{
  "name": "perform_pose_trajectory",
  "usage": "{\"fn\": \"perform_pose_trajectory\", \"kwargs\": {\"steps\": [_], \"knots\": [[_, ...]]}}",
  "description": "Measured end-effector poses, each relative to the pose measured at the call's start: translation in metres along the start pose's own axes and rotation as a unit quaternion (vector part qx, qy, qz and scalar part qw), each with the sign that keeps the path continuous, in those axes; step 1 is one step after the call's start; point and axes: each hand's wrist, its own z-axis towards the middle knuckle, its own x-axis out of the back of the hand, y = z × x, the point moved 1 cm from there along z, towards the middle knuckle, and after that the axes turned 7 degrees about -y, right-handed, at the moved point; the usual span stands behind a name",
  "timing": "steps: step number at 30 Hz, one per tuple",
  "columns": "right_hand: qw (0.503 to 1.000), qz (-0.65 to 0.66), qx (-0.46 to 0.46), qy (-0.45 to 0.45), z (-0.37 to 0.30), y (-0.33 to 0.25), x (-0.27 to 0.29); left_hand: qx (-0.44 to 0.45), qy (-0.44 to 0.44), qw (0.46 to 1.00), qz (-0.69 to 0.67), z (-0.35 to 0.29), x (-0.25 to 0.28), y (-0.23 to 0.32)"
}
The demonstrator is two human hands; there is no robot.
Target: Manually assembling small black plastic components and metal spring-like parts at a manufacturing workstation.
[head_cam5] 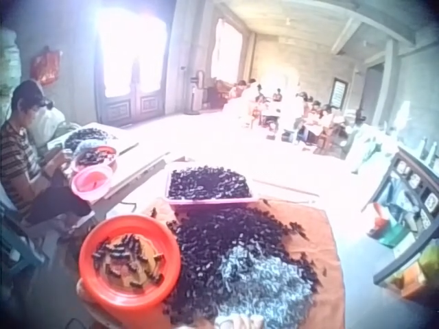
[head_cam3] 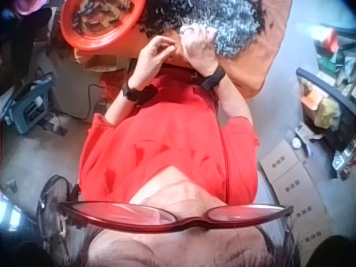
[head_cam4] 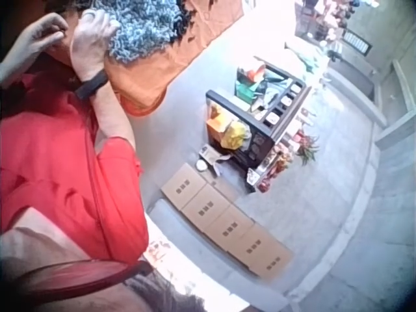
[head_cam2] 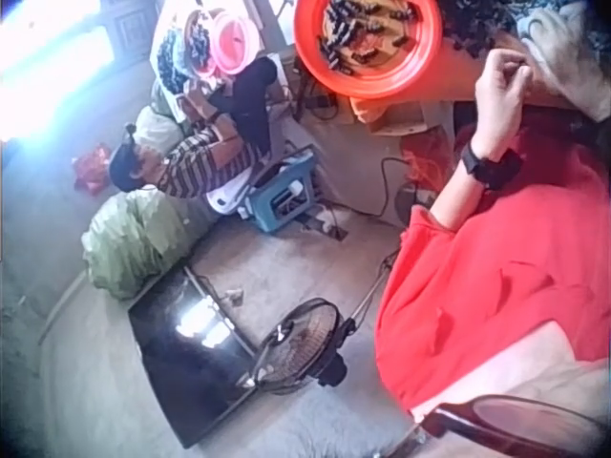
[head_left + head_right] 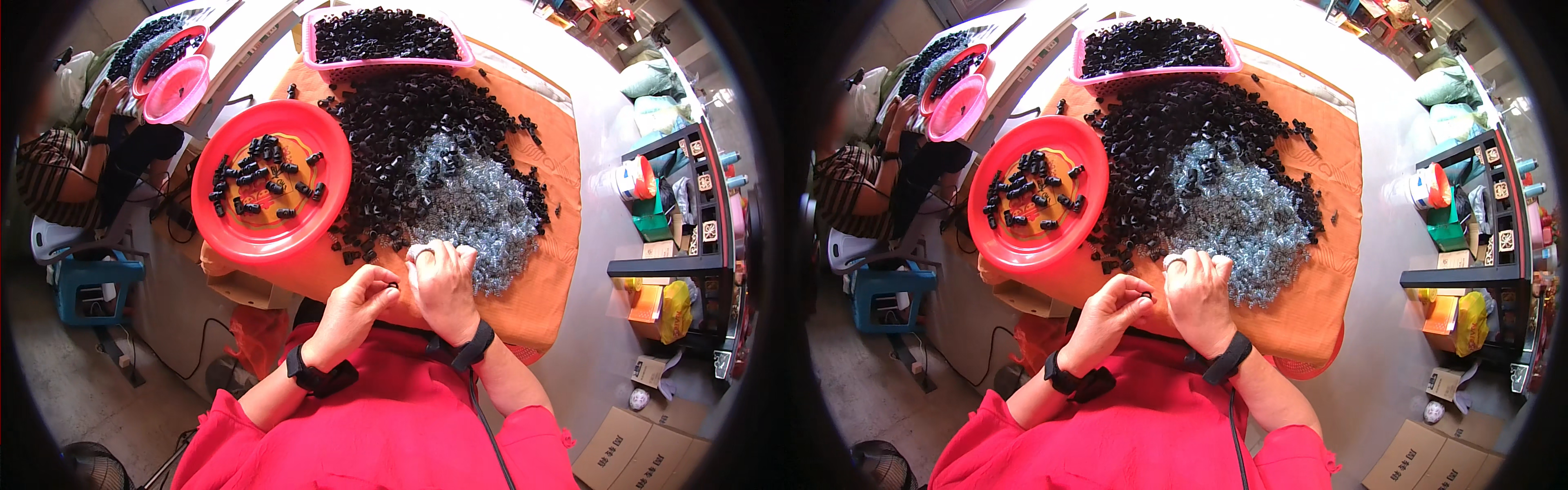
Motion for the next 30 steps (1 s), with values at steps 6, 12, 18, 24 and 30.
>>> {"fn": "perform_pose_trajectory", "kwargs": {"steps": [6, 12, 18, 24, 30], "knots": [[0.999, -0.012, 0.016, 0.032, -0.001, 0.002, 0.005, -0.018, -0.014, 0.998, -0.055, 0.008, -0.002, -0.009], [0.977, 0.207, -0.023, 0.045, -0.013, 0.008, 0.032, -0.037, -0.054, 0.995, -0.072, 0.013, -0.004, -0.007], [0.953, 0.3, -0.008, 0.03, -0.025, 0.009, 0.041, -0.041, -0.091, 0.987, -0.128, 0.013, -0.009, -0.005], [0.847, 0.519, -0.114, 0.005, -0.029, 0.004, 0.034, -0.055, -0.089, 0.99, -0.095, 0.011, -0.009, -0.005], [0.929, 0.366, -0.037, 0.037, -0.031, 0.004, 0.041, -0.046, -0.081, 0.984, -0.154, 0.009, -0.012, -0.005]]}}
